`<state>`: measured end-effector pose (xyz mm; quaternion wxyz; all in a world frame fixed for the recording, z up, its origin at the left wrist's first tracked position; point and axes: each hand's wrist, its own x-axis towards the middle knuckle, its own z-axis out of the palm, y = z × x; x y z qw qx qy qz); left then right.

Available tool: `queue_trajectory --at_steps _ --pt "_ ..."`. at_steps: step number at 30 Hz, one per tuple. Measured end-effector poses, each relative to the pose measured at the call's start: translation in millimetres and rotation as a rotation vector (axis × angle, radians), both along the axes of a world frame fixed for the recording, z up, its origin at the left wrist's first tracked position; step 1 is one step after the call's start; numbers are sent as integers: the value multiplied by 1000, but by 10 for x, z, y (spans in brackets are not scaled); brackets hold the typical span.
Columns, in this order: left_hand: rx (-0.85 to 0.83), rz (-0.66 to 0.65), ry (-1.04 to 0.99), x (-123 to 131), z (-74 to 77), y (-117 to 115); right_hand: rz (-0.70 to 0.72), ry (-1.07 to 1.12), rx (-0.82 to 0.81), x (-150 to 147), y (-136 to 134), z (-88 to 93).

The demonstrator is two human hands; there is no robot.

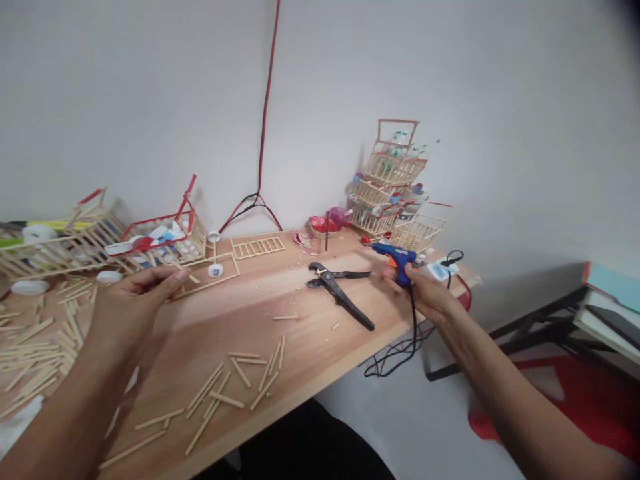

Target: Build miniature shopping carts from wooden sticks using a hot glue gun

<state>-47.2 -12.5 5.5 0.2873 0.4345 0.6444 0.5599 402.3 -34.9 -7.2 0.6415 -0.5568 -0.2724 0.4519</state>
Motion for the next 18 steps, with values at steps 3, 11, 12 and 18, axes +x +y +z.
queue_trajectory --at_steps 3,11,12,18 --pt "2 -20 6 -19 -28 17 -49 -57 -5 84 -60 -120" --pt "-15 18 86 77 111 -80 -28 -213 -305 190 -199 -178" --pt "-23 21 89 92 132 -92 -19 -245 -331 193 -205 -166" --pt "-73 5 106 72 112 -91 119 -792 -520 298 -192 -77"
